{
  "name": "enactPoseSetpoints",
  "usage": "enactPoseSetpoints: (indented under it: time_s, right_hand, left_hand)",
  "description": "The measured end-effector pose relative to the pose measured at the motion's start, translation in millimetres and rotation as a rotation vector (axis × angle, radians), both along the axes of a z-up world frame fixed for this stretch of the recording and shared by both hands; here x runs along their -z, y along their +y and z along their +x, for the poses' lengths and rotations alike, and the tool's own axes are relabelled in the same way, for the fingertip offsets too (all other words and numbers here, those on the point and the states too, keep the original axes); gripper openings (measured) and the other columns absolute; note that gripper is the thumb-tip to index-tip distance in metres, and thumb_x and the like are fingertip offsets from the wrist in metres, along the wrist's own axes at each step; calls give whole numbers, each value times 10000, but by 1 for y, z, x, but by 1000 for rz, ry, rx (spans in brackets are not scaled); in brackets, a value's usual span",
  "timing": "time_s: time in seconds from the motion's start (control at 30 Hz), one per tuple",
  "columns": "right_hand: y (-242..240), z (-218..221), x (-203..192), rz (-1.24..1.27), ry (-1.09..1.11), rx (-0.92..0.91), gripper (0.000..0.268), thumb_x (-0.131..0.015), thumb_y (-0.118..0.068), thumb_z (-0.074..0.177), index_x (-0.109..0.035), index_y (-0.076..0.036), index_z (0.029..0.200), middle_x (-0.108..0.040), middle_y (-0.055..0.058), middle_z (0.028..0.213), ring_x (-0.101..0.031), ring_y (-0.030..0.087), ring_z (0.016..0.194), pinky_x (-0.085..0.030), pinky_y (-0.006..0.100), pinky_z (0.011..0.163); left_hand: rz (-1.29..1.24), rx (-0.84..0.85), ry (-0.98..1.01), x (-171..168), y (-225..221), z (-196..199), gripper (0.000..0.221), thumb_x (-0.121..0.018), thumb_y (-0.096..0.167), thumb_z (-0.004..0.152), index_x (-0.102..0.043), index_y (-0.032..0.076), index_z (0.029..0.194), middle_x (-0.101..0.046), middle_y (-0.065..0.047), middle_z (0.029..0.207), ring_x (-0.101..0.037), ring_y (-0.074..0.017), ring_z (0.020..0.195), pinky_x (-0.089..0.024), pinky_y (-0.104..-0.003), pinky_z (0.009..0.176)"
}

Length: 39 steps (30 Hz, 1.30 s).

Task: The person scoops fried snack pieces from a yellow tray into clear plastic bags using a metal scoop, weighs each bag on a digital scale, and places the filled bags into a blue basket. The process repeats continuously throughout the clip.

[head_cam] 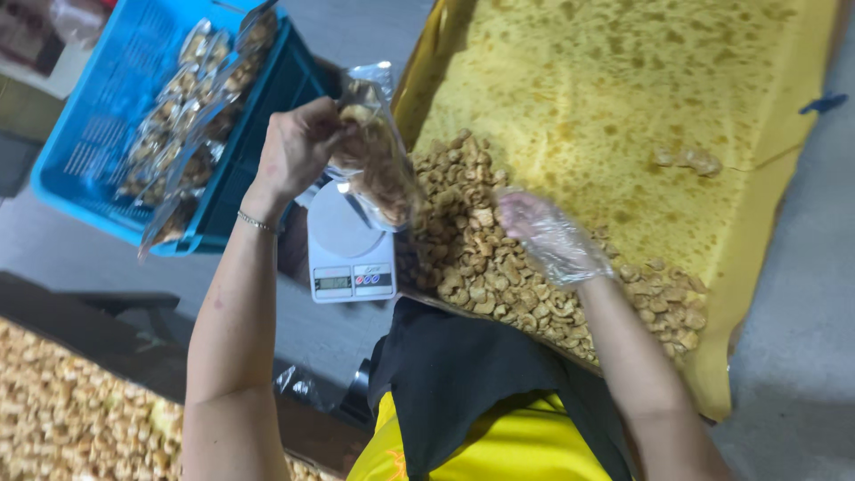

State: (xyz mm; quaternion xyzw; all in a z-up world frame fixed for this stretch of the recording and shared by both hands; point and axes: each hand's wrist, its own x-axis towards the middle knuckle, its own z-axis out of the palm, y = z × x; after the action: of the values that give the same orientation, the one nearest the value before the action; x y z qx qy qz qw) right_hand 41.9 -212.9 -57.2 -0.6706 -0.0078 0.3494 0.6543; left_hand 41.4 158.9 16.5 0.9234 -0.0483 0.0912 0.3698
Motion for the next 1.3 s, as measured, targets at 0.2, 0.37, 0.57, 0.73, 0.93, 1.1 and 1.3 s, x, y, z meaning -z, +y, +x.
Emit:
enactPoseSetpoints:
  time_s: [0.2, 0.37, 0.57, 0.73, 0.93, 1.1, 1.3]
  right_hand:
    - [23, 3, 41, 496, 154, 333, 534, -739, -371, 932, -565, 15, 1258, -599, 178, 1353, -585, 319, 1315, -470, 512, 1130]
    - [24, 5, 30, 774, 112, 507, 589, -704, -373, 889, -550, -55, 1360, -553, 148, 1422, -583, 254, 1295, -436, 458, 1168]
    - [12, 10, 65, 929, 267, 537, 610, -598, -421, 979, -476, -18, 1419, -506, 231, 1451, -547, 326, 1332, -449, 446, 1140]
    - [-5, 12, 73, 994, 110, 474, 619, -591, -394, 974, -474, -30, 1460, -493, 198, 1471, -471, 318, 1385, -504, 421, 1125]
    - [-10, 10, 93, 1173, 50, 341, 479, -577, -211, 1080, -446, 23, 1478, -542, 258, 1365, -628, 293, 1175, -595, 342, 936]
    - [-9, 0, 82, 1062, 60, 349, 528, -605, -196, 1043, -414, -28, 1506, -544, 245, 1362, -654, 276, 1149, -611, 319, 885]
    - [-7, -4, 66, 1071, 166, 466, 544, -570, -269, 992, -390, -8, 1434, -524, 230, 1369, -648, 289, 1184, -621, 392, 944]
  left_hand:
    - [-459, 73, 63, -4, -42, 75, 202, -746, 147, 994, -628, 47, 865, -735, -11, 793, -669, -48, 708, -529, -209, 615]
    - [-718, 257, 37, 5, -94, 107, 207, -736, 147, 995, -593, 64, 870, -718, -26, 862, -649, -60, 744, -562, -224, 649]
    - [-259, 399, 62, -18, -137, 95, 249, -692, 273, 998, -687, 55, 877, -740, -49, 871, -578, -118, 655, -541, -274, 541]
    - [-178, 447, 168, -51, -147, 88, 247, -655, 281, 998, -727, 69, 1101, -758, -85, 885, -677, -164, 749, -572, -283, 680]
    - [83, 685, 182, -76, -149, 93, 285, -668, 189, 922, -699, 52, 1170, -699, -86, 1197, -701, -222, 1017, -631, -314, 822]
    - [319, 774, 119, -88, -165, 75, 352, -731, 172, 836, -715, 46, 1164, -686, -86, 1213, -638, -254, 1084, -557, -363, 982]
    - [147, 756, -89, -120, -155, 62, 334, -725, 179, 914, -691, 20, 1206, -661, -131, 1226, -648, -269, 1077, -591, -338, 953]
